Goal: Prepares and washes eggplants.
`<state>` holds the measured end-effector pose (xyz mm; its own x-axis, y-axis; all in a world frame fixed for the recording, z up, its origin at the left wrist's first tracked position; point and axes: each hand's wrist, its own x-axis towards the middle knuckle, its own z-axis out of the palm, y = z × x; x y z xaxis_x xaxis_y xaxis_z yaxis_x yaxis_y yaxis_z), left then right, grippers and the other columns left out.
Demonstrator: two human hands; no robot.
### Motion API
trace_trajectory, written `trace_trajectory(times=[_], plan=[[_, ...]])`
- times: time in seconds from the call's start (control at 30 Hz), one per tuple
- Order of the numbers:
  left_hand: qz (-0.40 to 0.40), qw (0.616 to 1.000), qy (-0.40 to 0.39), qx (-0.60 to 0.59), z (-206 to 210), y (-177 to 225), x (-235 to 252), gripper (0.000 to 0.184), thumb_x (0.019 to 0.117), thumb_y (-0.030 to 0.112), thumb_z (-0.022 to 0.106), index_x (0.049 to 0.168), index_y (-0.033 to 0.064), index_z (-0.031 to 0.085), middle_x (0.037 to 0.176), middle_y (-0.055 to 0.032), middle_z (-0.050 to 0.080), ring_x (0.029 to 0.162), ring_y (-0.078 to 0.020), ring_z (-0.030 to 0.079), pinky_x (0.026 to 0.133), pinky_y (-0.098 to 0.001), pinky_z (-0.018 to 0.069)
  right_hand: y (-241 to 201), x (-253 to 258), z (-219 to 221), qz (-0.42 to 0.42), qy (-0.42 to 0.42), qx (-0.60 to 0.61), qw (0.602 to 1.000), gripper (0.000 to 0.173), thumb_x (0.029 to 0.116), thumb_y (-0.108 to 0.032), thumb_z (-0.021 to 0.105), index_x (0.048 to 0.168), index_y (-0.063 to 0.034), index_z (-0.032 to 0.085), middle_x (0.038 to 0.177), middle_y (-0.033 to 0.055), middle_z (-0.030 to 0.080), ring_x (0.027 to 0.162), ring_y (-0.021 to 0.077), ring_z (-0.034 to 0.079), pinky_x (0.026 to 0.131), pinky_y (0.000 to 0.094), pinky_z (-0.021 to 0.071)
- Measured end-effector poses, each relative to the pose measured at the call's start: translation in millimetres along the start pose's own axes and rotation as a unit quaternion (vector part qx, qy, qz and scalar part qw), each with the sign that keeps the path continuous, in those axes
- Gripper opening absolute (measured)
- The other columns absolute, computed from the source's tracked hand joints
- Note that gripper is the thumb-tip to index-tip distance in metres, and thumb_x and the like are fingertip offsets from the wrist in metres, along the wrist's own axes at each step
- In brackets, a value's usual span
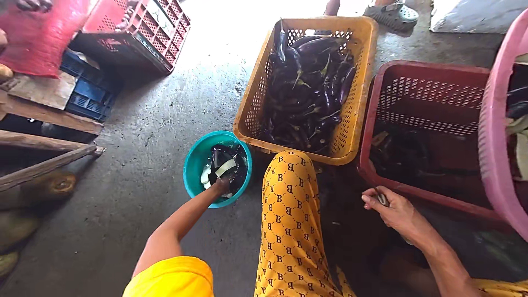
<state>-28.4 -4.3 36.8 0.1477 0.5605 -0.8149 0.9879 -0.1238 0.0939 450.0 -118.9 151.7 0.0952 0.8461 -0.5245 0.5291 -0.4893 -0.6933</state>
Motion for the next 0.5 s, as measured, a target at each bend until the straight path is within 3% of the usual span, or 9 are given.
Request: trace_trajectory(times=[0.07,0.1,0.17,0.23,0.3,0.33,0.4,0.5], plan=[[0.071,0.995,0.020,0.067,-12,6,-7,0.044,0.1031,0.009,0.053,0.143,-0.0073,0.050,0.150,-0.0301,0.046,0.140,-0.0492,0.044,0.109,-0.0676,0.0383,1,0,1,-0.002,-0.010,-0.002,1.000,0.022,0.1037,-0.019,0.061,0.119,-0.0022,0.062,0.087,0.0038,0.066,0.060,0.0046,0.051,0.056,0.0241,0.0422],[0.091,0.993,0.010,0.076,-19,6,-13,0.043,0.1018,0.008,0.055,0.143,-0.0044,0.052,0.151,-0.0268,0.047,0.141,-0.0464,0.043,0.110,-0.0659,0.0381,1,1,2,-0.001,-0.013,-0.002,1.000,0.022,0.1036,-0.019,0.061,0.118,-0.0025,0.062,0.086,0.0038,0.066,0.060,0.0049,0.051,0.056,0.0244,0.0423],[0.105,0.994,0.036,0.003,-35,1,-34,0.035,0.1013,0.009,0.056,0.135,-0.0005,0.062,0.139,-0.0243,0.059,0.132,-0.0445,0.054,0.108,-0.0664,0.0404,1,2,4,0.002,-0.020,-0.004,1.000,0.022,0.1038,-0.019,0.061,0.119,-0.0025,0.062,0.087,0.0042,0.066,0.060,0.0056,0.051,0.056,0.0253,0.0428],[0.050,0.983,0.133,-0.116,-50,-6,-53,0.038,0.1060,0.029,0.054,0.123,-0.0008,0.069,0.121,-0.0257,0.068,0.118,-0.0454,0.063,0.102,-0.0685,0.0431,3,3,5,0.002,-0.022,-0.006,1.000,0.022,0.1037,-0.018,0.061,0.119,-0.0028,0.062,0.087,0.0041,0.066,0.061,0.0058,0.052,0.057,0.0256,0.0435],[-0.053,0.938,0.301,-0.165,-51,-19,-58,0.049,0.1069,0.038,0.049,0.110,-0.0052,0.072,0.108,-0.0298,0.070,0.107,-0.0486,0.066,0.093,-0.0696,0.0461,3,3,5,0.003,-0.023,-0.007,1.000,0.022,0.1038,-0.018,0.061,0.120,-0.0026,0.062,0.087,0.0043,0.066,0.061,0.0054,0.052,0.057,0.0252,0.0428],[-0.105,0.907,0.371,-0.168,-49,-28,-53,0.051,0.1078,0.037,0.047,0.110,-0.0075,0.071,0.110,-0.0317,0.069,0.108,-0.0489,0.066,0.094,-0.0680,0.0465,3,2,5,0.004,-0.021,-0.007,1.000,0.022,0.1038,-0.018,0.061,0.119,-0.0026,0.062,0.087,0.0041,0.066,0.060,0.0049,0.051,0.056,0.0244,0.0422],[-0.166,0.872,0.435,-0.152,-39,-55,-29,0.047,0.1090,0.029,0.044,0.120,-0.0120,0.064,0.125,-0.0352,0.061,0.120,-0.0495,0.060,0.102,-0.0614,0.0454,3,2,4,0.007,-0.022,-0.009,1.000,0.024,0.1042,-0.018,0.060,0.121,-0.0011,0.061,0.088,0.0062,0.066,0.061,0.0070,0.051,0.057,0.0269,0.0429],[-0.140,0.888,0.427,-0.100,-25,-81,-1,0.049,0.1096,0.025,0.041,0.133,-0.0157,0.054,0.135,-0.0407,0.052,0.127,-0.0554,0.053,0.107,-0.0618,0.0420,5,4,4,0.017,-0.021,-0.012,1.000,0.024,0.1042,-0.019,0.060,0.121,-0.0011,0.061,0.087,0.0061,0.066,0.060,0.0070,0.051,0.057,0.0266,0.0426]])
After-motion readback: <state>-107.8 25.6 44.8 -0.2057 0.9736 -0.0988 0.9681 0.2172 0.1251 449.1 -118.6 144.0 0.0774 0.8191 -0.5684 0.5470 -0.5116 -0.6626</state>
